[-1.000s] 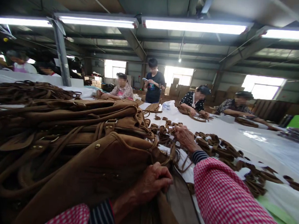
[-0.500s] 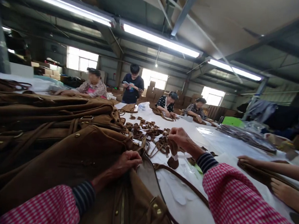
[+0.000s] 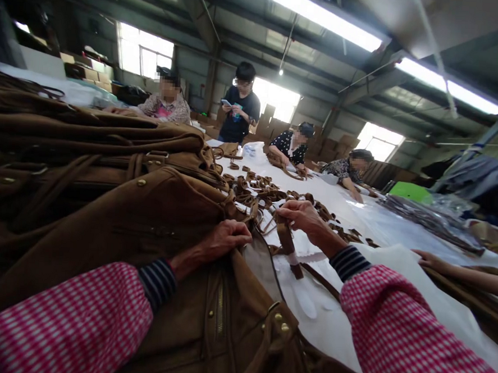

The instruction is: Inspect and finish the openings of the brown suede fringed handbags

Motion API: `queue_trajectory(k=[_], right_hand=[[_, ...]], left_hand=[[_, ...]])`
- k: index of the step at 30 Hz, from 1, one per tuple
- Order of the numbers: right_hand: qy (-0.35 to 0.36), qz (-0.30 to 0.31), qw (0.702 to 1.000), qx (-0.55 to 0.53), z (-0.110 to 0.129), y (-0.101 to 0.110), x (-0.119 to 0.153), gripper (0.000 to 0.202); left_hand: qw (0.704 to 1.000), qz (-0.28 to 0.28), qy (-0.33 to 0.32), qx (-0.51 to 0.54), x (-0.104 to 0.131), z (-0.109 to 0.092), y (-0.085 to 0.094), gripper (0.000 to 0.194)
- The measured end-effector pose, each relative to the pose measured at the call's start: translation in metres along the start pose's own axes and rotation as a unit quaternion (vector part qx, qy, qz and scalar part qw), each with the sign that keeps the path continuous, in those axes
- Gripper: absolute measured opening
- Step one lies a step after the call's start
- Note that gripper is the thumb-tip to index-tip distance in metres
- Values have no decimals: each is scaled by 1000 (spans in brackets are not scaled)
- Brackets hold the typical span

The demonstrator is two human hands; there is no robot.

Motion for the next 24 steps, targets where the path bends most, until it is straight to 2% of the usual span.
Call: queue_trajectory(k=[2, 6, 9, 13, 16, 19, 24], right_hand=[[5, 15, 1000, 11, 5, -5, 3, 43], [27, 89, 994, 63, 4, -13, 15, 45], [33, 102, 983, 147, -17, -9, 23, 42], [-2, 127, 984, 125, -55, -22, 31, 37], [15, 102, 991, 83, -63, -41, 31, 34], [37, 46, 997, 59, -60, -56, 27, 27], [51, -32, 998, 20, -58, -55, 28, 16]], left_hand=[[1000, -3, 2, 4, 0, 0, 0, 19], [1000, -6, 0, 8, 1, -1, 1, 19], [1000, -1, -3, 11, 1, -4, 1, 21], [1000, 1, -5, 9, 2, -7, 2, 23], [1000, 5, -6, 3, 2, -7, 3, 24], [1000, 10, -7, -10, 2, -7, 3, 25], [999, 4, -4, -42, 3, -7, 4, 26]])
Point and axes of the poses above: each hand's wrist, its own x-axis away from the middle knuckle, its own y-axis out of the back of the hand, z = x × y, the point moved 8 cm from there along -x, towards the middle knuckle
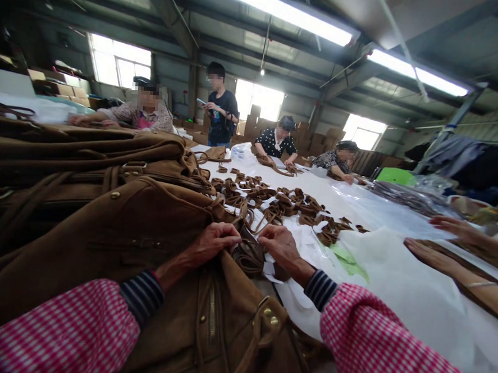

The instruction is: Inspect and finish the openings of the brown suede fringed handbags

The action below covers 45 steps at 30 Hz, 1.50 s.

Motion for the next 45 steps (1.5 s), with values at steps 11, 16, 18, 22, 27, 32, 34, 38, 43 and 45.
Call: queue_trajectory(k=[11, 16, 18, 22, 27, 32, 34, 38, 43, 45], right_hand=[[55, -27, 997, -51, 17, 11, -7, 50], [85, 2, 996, -11, 24, 3, -8, 59], [91, 2, 996, 15, 27, 1, -7, 61], [116, 1, 990, 83, 33, -2, -6, 66], [149, -3, 982, 119, 40, -3, -3, 65], [153, -10, 979, 137, 47, -1, -2, 66], [147, -21, 978, 146, 47, 1, -4, 63], [121, -43, 981, 144, 42, 3, -13, 47], [72, -38, 993, 82, 31, -6, -26, 19], [48, -34, 997, 40, 26, -9, -31, 11]], left_hand=[[997, 14, 11, -80, 0, 0, -2, 19], [994, 28, 16, -107, -1, -4, -4, 16], [992, 32, 19, -118, -1, -5, -4, 14], [990, 45, 18, -130, -2, -5, -4, 13], [990, 57, 10, -130, -5, -3, -6, 12], [989, 64, 5, -130, -8, -2, -9, 13], [990, 64, 10, -129, -8, -1, -9, 13], [990, 60, 26, -127, -6, -2, -7, 14], [989, 49, 28, -136, -3, -2, -3, 15], [989, 46, 26, -141, -3, -1, -3, 15]])
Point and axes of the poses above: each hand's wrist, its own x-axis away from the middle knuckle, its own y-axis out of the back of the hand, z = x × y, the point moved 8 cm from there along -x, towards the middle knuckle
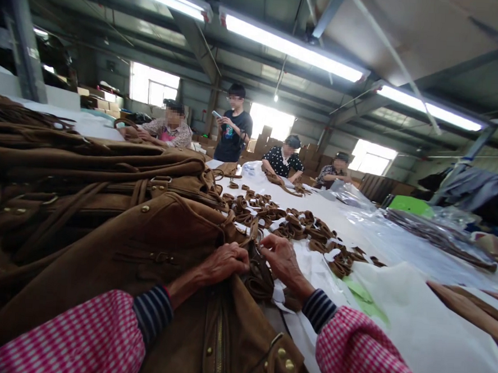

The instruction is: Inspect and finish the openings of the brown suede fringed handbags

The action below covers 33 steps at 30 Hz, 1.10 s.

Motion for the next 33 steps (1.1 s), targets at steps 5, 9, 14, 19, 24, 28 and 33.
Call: queue_trajectory(k=[5, 9, 14, 19, 24, 28, 33], right_hand=[[-42, -8, 997, -64, -9, -3, -11, 28], [-76, 31, 991, -103, -15, -1, -16, 44], [-114, 60, 975, -179, -19, 10, -19, 34], [-97, 53, 975, -195, -9, 17, -18, 32], [-81, 54, 979, -180, 5, 17, -16, 31], [-65, 75, 981, -168, 20, 13, -15, 29], [-45, 89, 981, -165, 31, 9, -16, 28]], left_hand=[[1000, 0, 6, -1, -1, 2, -1, 17], [1000, 13, 15, 7, 0, 0, 0, 16], [999, 36, 28, 10, -1, -3, -1, 15], [998, 40, 43, 0, -1, -3, -1, 15], [998, 39, 42, -9, 1, -3, 0, 15], [999, 36, 37, -16, -1, -3, -1, 14], [999, 37, 34, -19, -2, -3, -2, 15]])
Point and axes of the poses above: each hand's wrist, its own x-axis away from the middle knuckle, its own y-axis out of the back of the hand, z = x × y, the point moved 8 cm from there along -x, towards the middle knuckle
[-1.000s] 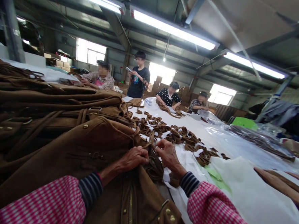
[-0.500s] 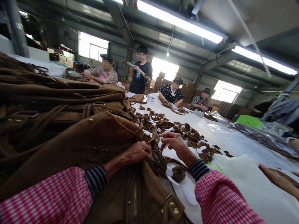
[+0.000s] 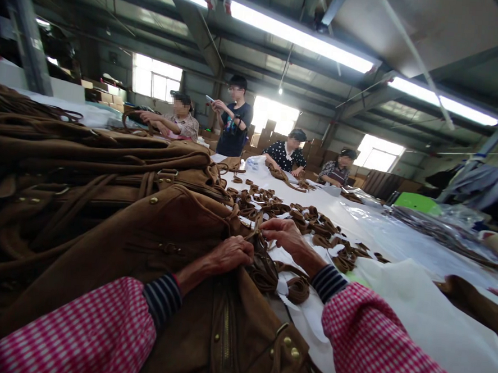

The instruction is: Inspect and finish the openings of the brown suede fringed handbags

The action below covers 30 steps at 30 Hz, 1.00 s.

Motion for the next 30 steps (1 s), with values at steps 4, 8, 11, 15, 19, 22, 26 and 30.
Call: queue_trajectory(k=[4, 8, 11, 15, 19, 22, 26, 30], right_hand=[[-15, -18, 1000, -14, -5, 8, -1, 30], [-14, -25, 999, -45, -11, 18, 0, 31], [-16, -30, 998, -59, -16, 21, 2, 30], [-12, -19, 998, -58, -17, 17, 2, 30], [-5, 4, 999, -42, -10, 8, 1, 28], [1, 17, 999, -32, -6, 4, 0, 26], [24, 38, 999, -15, -7, -2, -3, 25], [17, 40, 998, -45, -15, -16, -7, 23]], left_hand=[[1000, 2, -6, 5, 1, -1, 1, 16], [1000, 4, -6, 11, 2, -1, 1, 16], [1000, 2, 1, 12, 1, 1, 1, 16], [1000, 6, 5, 13, 0, 3, 0, 15], [1000, 8, 4, 16, -1, 4, -1, 15], [1000, 5, 6, 18, -1, 7, -2, 13], [1000, -6, 20, 10, 0, 8, -1, 14], [998, -38, 49, -19, 5, 6, 5, 20]])
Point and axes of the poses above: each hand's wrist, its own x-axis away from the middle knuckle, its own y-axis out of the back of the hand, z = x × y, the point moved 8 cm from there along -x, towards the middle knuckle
